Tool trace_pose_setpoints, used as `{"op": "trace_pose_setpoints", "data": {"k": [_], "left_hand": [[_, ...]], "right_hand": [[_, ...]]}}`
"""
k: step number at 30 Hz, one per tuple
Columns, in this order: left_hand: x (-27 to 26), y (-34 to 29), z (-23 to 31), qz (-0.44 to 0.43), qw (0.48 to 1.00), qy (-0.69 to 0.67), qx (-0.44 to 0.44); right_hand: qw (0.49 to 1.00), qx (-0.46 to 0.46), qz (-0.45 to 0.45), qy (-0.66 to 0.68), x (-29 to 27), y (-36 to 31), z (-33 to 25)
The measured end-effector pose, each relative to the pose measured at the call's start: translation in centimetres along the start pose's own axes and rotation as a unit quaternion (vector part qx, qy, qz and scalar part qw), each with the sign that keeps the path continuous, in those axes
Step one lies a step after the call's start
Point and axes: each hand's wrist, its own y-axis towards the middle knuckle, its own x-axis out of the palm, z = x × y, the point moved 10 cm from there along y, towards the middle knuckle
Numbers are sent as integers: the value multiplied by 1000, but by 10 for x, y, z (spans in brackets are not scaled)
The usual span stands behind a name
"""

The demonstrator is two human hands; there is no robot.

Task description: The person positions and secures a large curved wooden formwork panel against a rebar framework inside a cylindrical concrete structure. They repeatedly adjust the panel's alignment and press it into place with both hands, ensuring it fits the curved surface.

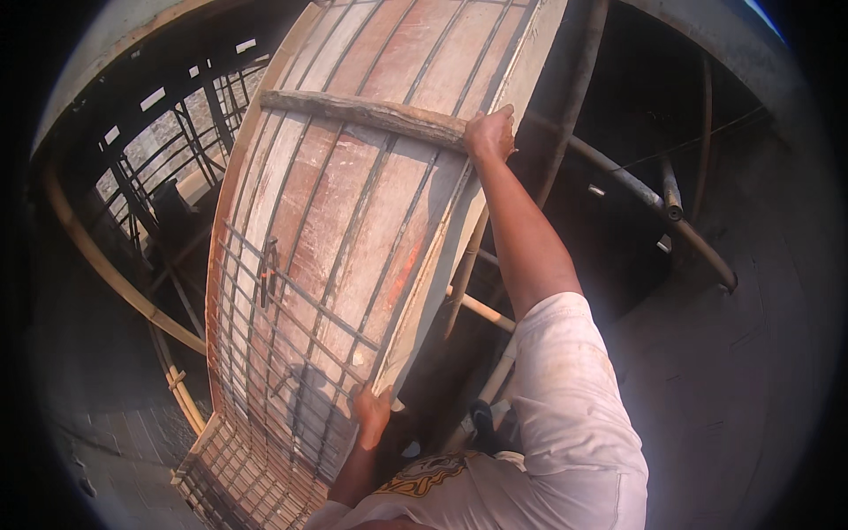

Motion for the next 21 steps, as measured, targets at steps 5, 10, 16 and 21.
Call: {"op": "trace_pose_setpoints", "data": {"k": [5, 10, 16, 21], "left_hand": [[-5, -3, 12, 9, 1000, 26, 4], [-8, -5, 19, 20, 999, 26, -3], [-7, -8, 16, 35, 999, 38, 1], [-8, -8, 14, 41, 998, 41, -8]], "right_hand": [[1000, 4, 5, 28, -5, 4, 10], [999, -15, 11, 46, -8, 7, 13], [998, -7, -12, 58, -5, 7, 14], [998, 9, -18, 59, -12, -2, 10]]}}
